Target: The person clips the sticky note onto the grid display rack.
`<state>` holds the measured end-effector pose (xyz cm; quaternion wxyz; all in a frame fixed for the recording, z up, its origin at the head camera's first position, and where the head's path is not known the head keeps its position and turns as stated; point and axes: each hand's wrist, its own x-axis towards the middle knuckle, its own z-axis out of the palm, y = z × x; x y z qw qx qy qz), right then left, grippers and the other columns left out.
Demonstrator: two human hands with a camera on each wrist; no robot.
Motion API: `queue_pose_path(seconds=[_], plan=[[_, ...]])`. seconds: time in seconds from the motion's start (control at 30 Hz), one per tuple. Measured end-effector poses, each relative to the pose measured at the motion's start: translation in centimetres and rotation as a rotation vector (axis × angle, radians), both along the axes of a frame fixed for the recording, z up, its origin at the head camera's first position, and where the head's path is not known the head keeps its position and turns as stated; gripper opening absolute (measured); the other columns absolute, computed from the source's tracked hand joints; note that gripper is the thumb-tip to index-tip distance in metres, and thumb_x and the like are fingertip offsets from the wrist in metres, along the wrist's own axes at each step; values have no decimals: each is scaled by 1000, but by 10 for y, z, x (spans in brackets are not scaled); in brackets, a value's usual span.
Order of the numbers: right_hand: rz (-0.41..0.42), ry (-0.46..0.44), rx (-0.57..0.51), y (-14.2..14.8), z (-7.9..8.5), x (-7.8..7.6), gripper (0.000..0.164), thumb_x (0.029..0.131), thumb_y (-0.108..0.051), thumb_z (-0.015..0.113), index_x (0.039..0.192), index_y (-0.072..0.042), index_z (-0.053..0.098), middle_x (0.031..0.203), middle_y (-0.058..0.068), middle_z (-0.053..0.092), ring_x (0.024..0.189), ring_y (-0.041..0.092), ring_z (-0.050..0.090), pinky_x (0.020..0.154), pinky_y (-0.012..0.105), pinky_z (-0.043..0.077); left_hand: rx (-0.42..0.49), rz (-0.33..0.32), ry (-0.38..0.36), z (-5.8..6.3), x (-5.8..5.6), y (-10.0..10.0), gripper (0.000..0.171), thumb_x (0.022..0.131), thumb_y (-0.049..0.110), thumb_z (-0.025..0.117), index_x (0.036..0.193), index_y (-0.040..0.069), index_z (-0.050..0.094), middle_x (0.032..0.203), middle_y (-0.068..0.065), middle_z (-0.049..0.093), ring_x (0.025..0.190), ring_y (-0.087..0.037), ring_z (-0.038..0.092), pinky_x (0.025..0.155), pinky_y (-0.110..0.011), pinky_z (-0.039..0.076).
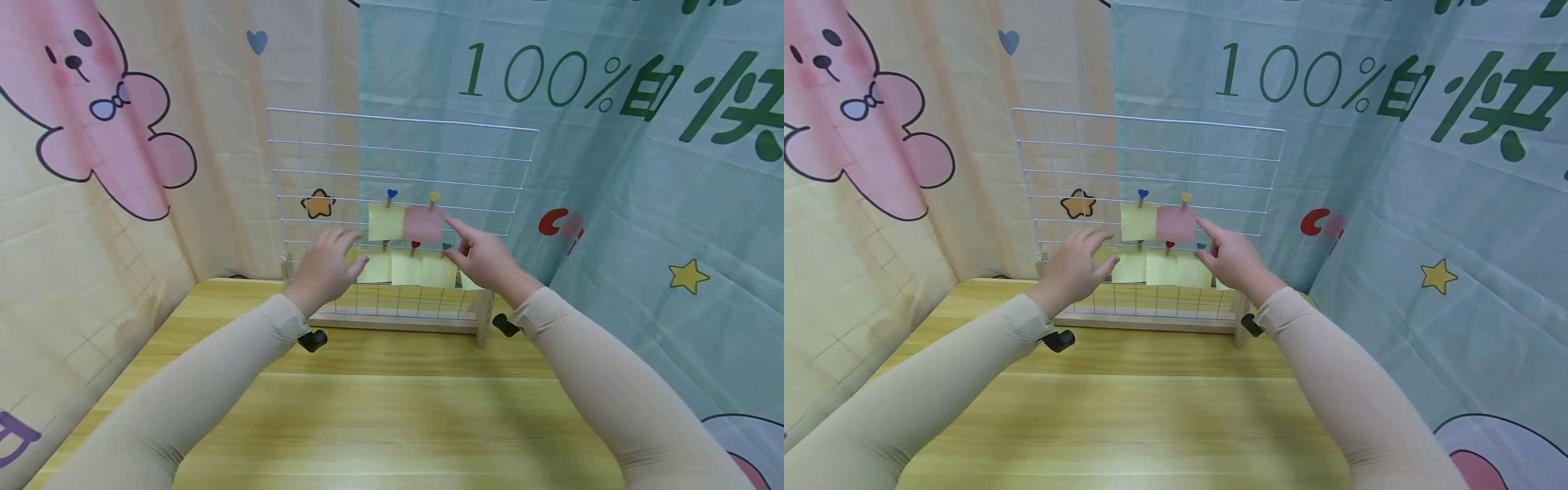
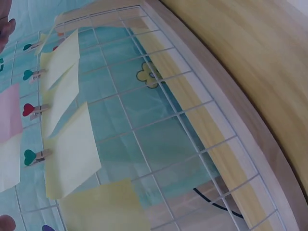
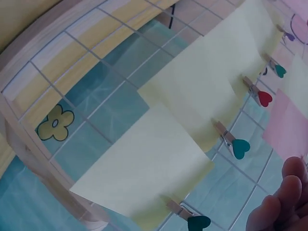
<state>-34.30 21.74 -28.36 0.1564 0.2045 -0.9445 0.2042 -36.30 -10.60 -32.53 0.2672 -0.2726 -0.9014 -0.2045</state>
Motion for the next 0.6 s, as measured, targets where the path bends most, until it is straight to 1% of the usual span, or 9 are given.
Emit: queue_pose_path(seconds=[0.1,0.2,0.27,0.33,0.4,0.53,0.6], plan=[[-4,8,10,3,-6,6,69,105,-27,68,165,-16,36,85,4,65,52,17,45,54,33,40,-20,8,-2,-4,5,-6,54,104,36,65,150,9,56,152,-14,57,144,-38,49,119,-58,40],[-15,18,34,5,-12,14,68,104,-28,68,163,-13,40,94,6,67,56,18,46,55,33,41,-43,18,-9,-7,11,-12,57,103,37,66,151,9,54,153,-15,55,145,-38,48,119,-59,41],[-21,28,52,7,-17,18,67,103,-28,69,162,-11,41,101,10,68,64,21,52,59,35,44,-58,24,-19,-9,15,-15,60,103,38,67,153,8,53,154,-16,55,146,-39,46,119,-61,40],[-26,42,67,8,-23,22,66,103,-28,70,160,-8,44,108,14,69,77,24,59,66,38,50,-79,37,-35,-11,20,-17,62,102,40,67,153,7,52,155,-17,53,148,-41,43,119,-63,39],[-27,52,70,9,-29,26,66,102,-28,71,159,-7,46,113,17,68,89,29,64,73,42,55,-99,47,-51,-13,25,-19,66,102,43,67,155,7,50,156,-18,52,150,-44,40,120,-67,36],[-20,46,43,10,-40,32,65,101,-27,73,158,-6,47,122,21,67,104,35,66,84,51,59,-132,63,-79,-17,33,-21,72,101,48,67,157,7,47,162,-20,45,153,-49,35,120,-71,32],[-19,42,40,11,-46,34,66,101,-27,73,158,-6,47,129,22,65,111,37,65,93,55,56,-141,67,-92,-20,36,-23,74,101,50,67,158,7,45,164,-20,42,154,-49,33,121,-72,30]])
